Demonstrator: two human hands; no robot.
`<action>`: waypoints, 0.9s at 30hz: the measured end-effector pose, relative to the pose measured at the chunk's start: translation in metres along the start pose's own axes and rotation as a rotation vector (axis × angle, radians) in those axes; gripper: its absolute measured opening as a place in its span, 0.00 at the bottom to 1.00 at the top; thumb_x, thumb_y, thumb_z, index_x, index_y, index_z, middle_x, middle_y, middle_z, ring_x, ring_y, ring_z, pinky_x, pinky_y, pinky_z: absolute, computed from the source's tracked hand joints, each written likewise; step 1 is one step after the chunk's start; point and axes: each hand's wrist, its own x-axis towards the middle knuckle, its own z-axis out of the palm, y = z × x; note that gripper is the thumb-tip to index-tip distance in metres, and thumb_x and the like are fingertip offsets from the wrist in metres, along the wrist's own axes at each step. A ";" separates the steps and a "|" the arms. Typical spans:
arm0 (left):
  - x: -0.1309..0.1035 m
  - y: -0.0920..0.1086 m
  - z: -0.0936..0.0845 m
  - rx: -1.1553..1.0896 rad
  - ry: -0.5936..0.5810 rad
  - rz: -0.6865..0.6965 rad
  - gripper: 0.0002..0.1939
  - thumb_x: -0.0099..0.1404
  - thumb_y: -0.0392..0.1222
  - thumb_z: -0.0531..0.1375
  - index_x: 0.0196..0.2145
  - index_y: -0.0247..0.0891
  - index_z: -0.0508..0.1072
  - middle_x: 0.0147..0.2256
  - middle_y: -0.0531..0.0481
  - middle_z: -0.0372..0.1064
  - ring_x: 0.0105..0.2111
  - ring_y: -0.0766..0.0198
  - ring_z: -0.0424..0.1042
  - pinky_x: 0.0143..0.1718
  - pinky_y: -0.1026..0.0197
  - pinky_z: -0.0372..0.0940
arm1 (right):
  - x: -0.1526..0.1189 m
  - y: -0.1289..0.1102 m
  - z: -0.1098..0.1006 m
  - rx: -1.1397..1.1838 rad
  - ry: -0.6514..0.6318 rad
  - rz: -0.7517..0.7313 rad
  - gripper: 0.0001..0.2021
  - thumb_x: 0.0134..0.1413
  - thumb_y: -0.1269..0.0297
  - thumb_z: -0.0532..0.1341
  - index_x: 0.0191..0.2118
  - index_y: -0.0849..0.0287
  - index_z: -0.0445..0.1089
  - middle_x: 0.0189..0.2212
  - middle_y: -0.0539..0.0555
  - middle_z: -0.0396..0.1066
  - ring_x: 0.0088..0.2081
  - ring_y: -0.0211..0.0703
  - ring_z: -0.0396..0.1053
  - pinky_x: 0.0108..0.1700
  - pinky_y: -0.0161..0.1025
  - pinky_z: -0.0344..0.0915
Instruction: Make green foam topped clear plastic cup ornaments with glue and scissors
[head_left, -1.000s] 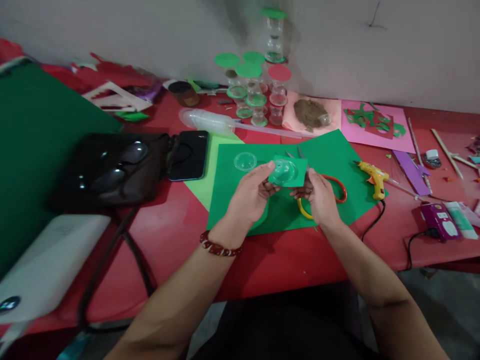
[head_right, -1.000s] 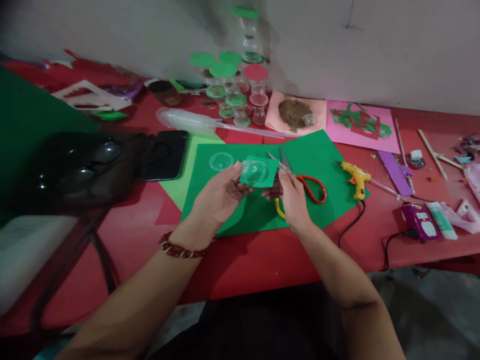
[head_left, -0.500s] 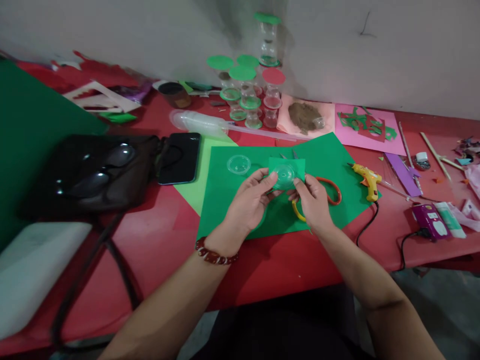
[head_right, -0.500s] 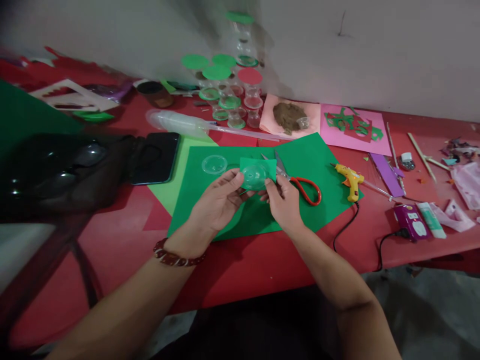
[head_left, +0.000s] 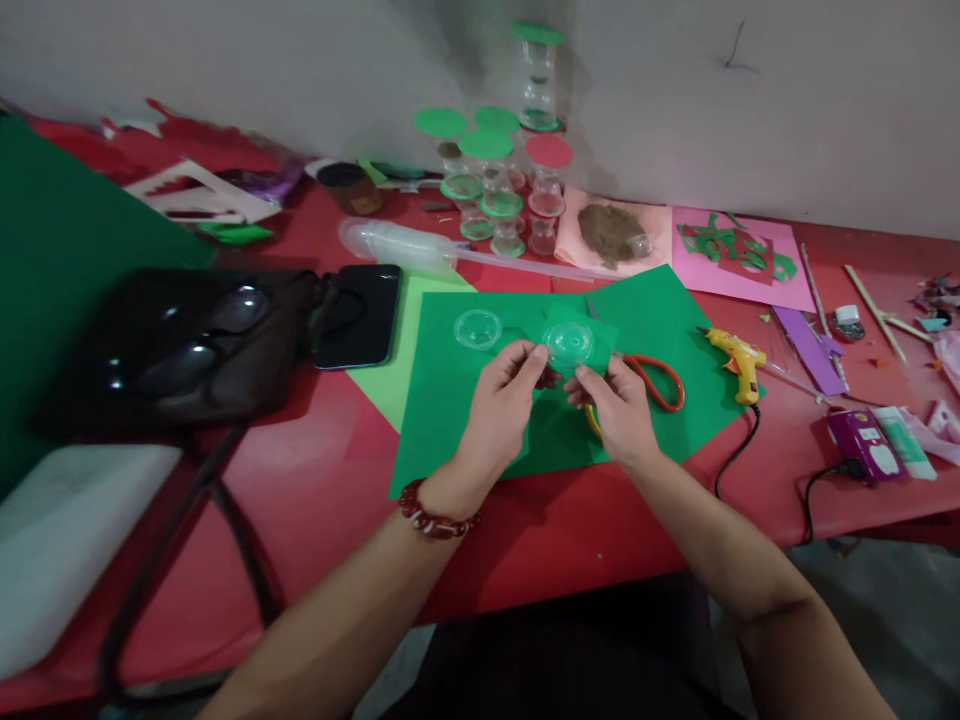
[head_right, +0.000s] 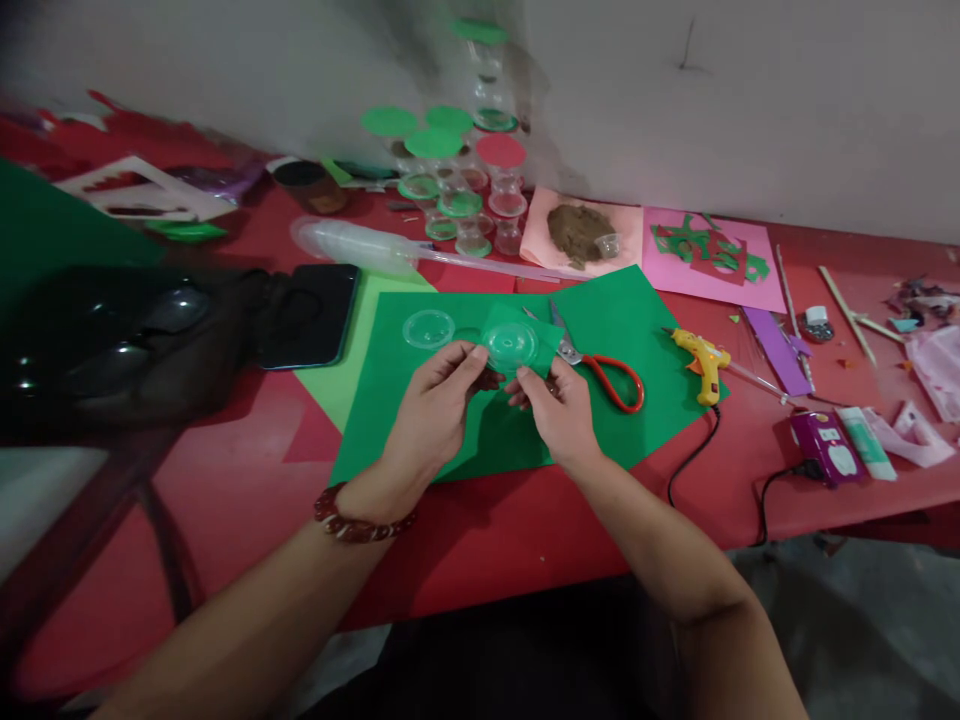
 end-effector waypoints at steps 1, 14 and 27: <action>0.000 -0.001 0.001 0.009 0.007 0.019 0.18 0.63 0.53 0.68 0.24 0.41 0.70 0.23 0.55 0.65 0.26 0.66 0.65 0.31 0.61 0.61 | 0.000 0.000 0.000 -0.008 0.001 0.001 0.11 0.51 0.53 0.68 0.30 0.54 0.71 0.22 0.46 0.73 0.23 0.38 0.70 0.29 0.38 0.67; 0.009 0.004 -0.004 -0.029 -0.051 -0.082 0.13 0.55 0.49 0.71 0.24 0.41 0.73 0.23 0.55 0.65 0.26 0.65 0.65 0.31 0.61 0.64 | 0.012 0.004 -0.010 -0.003 0.101 -0.044 0.17 0.53 0.50 0.67 0.24 0.52 0.64 0.22 0.46 0.64 0.28 0.41 0.64 0.36 0.40 0.67; 0.011 0.007 -0.009 -0.013 -0.058 -0.099 0.13 0.51 0.49 0.73 0.23 0.40 0.75 0.24 0.54 0.65 0.26 0.66 0.62 0.29 0.62 0.62 | 0.009 -0.004 -0.015 -0.233 0.082 -0.197 0.13 0.57 0.50 0.65 0.28 0.53 0.71 0.22 0.46 0.61 0.27 0.39 0.58 0.32 0.38 0.60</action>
